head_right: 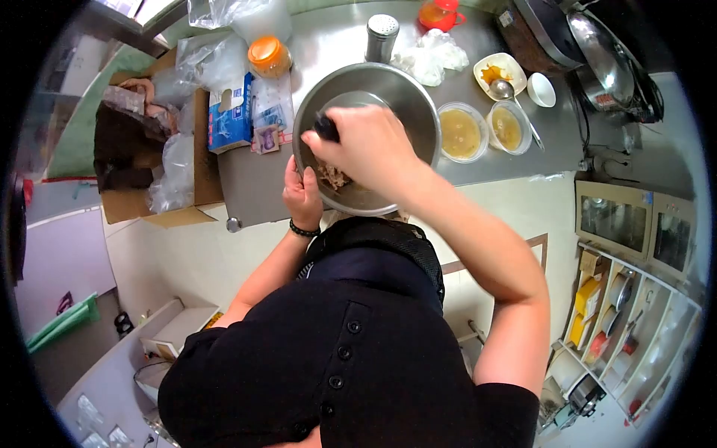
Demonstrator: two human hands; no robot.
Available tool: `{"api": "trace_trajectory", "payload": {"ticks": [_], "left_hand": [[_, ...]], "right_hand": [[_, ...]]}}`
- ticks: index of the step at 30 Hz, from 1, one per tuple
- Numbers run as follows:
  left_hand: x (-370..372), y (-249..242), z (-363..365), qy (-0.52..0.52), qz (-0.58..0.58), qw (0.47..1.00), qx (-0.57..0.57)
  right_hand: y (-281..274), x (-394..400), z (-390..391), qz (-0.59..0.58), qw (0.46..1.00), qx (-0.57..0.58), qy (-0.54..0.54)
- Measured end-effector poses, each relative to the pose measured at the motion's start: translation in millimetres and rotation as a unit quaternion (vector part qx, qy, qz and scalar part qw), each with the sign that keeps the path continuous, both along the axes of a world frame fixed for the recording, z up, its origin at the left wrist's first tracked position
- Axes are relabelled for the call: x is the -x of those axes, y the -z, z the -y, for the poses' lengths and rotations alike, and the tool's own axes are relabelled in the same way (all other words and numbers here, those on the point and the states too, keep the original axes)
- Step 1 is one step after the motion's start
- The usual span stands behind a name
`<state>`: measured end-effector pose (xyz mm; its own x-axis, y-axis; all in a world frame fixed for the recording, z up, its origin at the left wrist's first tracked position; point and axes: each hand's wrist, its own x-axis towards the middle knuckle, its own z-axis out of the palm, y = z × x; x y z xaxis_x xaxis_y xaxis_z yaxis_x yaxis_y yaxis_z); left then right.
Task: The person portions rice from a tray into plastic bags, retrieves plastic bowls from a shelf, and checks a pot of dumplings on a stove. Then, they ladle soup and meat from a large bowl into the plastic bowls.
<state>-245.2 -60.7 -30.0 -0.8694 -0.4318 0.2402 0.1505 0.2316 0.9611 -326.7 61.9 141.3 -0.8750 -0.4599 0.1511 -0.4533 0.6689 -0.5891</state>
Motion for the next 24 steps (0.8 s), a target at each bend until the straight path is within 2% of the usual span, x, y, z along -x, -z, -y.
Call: {"api": "trace_trajectory", "payload": {"ticks": [4, 6, 12, 17, 19, 21, 24], "left_hand": [[-2, -5, -1, 0.003, 0.028, 1.000, 0.011], [-2, -6, -2, 0.002, 0.034, 0.999, 0.004], [-3, 0, -3, 0.013, 0.030, 0.999, -0.037], [-2, -6, -5, 0.009, 0.010, 1.000, -0.012], [-2, -9, -4, 0.004, -0.007, 1.000, 0.003], [-4, -12, -1, 0.022, 0.048, 0.998, 0.014], [-4, -13, -2, 0.022, 0.036, 0.999, 0.014]], "right_hand": [[-4, 45, 26, 0.069, 0.997, -0.041, -0.016], [-13, 56, 39, 0.185, 0.981, -0.048, -0.021], [-18, 70, 63, 0.189, 0.978, -0.080, -0.033], [-28, 76, 70, 0.157, 0.982, -0.096, -0.033], [-35, 79, 70, 0.135, 0.989, -0.050, -0.014], [-41, 80, 65, 0.126, 0.991, -0.033, -0.007], [-46, 87, 52, 0.120, 0.993, -0.013, 0.010]]}}
